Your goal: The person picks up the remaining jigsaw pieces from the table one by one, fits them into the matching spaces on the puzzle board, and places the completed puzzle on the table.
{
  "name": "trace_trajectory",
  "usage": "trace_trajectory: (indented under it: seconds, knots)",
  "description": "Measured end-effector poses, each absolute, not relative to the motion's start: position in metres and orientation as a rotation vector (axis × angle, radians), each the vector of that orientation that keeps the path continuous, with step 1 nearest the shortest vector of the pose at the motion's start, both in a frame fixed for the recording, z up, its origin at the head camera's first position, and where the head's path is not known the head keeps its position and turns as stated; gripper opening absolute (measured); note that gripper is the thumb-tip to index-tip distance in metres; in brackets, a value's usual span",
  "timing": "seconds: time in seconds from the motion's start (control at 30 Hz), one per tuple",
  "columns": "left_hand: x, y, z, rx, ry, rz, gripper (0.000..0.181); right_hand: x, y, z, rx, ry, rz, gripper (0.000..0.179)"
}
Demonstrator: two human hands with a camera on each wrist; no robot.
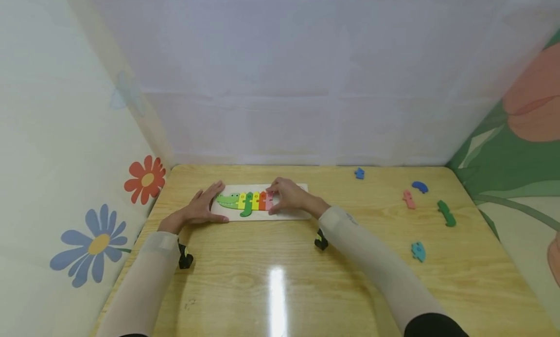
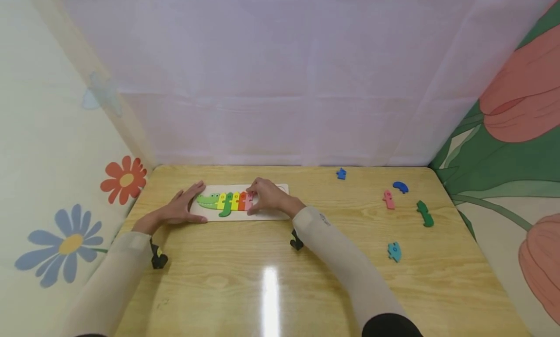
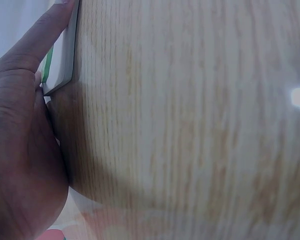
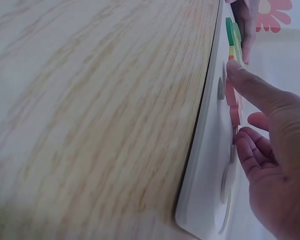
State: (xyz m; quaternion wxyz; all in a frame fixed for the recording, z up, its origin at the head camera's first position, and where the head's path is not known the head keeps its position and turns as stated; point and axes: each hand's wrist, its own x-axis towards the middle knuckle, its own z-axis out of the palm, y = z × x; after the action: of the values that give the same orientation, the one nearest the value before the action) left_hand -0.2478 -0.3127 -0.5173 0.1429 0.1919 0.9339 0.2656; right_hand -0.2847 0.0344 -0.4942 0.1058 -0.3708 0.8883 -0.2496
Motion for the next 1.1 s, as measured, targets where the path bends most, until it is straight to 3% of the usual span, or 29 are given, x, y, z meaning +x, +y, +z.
trace_trajectory:
  seconds: [1.1]
  knots:
    - [-0.247,-0.312,-0.517,0.561,2.7,0.768,0.121,-0.272,0.081,-0.49,-1.156,2.645,-0.721,0.09]
